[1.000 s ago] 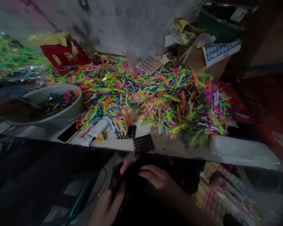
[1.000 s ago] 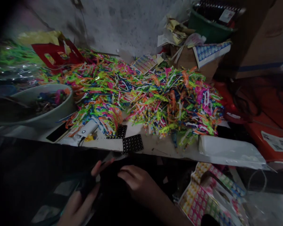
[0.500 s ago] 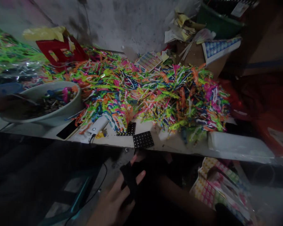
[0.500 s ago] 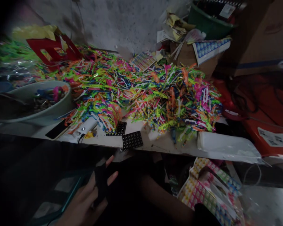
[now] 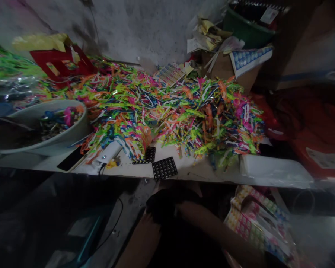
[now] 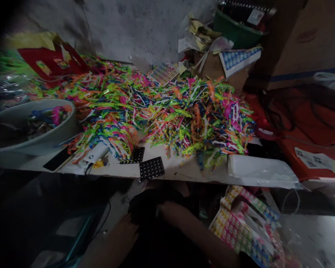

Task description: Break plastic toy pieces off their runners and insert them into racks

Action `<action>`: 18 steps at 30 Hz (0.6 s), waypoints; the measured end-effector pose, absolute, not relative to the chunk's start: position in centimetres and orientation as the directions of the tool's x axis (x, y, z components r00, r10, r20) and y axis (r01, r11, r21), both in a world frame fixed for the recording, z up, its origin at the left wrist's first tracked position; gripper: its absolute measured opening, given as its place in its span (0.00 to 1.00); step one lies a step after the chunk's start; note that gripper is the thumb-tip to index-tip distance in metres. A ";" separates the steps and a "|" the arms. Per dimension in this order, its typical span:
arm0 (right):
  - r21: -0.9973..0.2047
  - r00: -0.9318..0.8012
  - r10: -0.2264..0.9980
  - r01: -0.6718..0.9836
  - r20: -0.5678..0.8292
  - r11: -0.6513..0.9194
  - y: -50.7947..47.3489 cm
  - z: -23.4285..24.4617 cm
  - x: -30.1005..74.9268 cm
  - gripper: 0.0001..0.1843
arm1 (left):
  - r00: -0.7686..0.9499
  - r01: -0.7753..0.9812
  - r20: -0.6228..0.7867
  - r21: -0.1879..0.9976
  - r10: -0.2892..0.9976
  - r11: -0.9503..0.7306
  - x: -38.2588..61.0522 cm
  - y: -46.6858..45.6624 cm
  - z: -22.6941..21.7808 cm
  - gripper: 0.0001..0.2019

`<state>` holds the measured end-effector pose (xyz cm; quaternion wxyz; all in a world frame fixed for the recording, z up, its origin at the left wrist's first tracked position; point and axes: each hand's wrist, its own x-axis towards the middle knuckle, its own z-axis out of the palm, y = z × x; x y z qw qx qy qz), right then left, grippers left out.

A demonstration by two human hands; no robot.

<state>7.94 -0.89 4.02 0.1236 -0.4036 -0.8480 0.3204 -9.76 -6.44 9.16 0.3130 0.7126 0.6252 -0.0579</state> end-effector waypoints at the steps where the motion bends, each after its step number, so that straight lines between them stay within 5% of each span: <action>1: -0.648 -0.682 0.723 0.603 -0.114 0.466 -0.7 4.5 8.7 0.11 | 0.183 0.944 -0.491 0.330 0.852 -0.013 -10.0 -6.4 8.4 0.21; 4: -0.794 -0.746 0.656 0.467 -0.116 0.390 -0.2 7.0 11.0 0.14 | 0.158 0.962 -0.534 0.273 0.831 -0.008 -10.9 -6.1 7.1 0.21; 9: -0.957 -0.579 0.810 0.173 0.092 0.233 0.9 10.6 13.7 0.08 | 0.179 0.958 -0.570 0.285 0.802 -0.011 -10.7 -5.5 7.6 0.22; 13: -0.962 -0.419 0.905 0.209 0.073 0.174 1.7 9.3 15.0 0.07 | 0.197 0.945 -0.555 0.328 0.808 -0.006 -10.4 -5.5 7.9 0.25; 18: -0.949 -0.216 0.975 0.315 -0.057 0.014 2.5 4.7 17.0 0.22 | 0.162 0.947 -0.568 0.320 0.807 0.035 -11.2 -5.1 7.3 0.23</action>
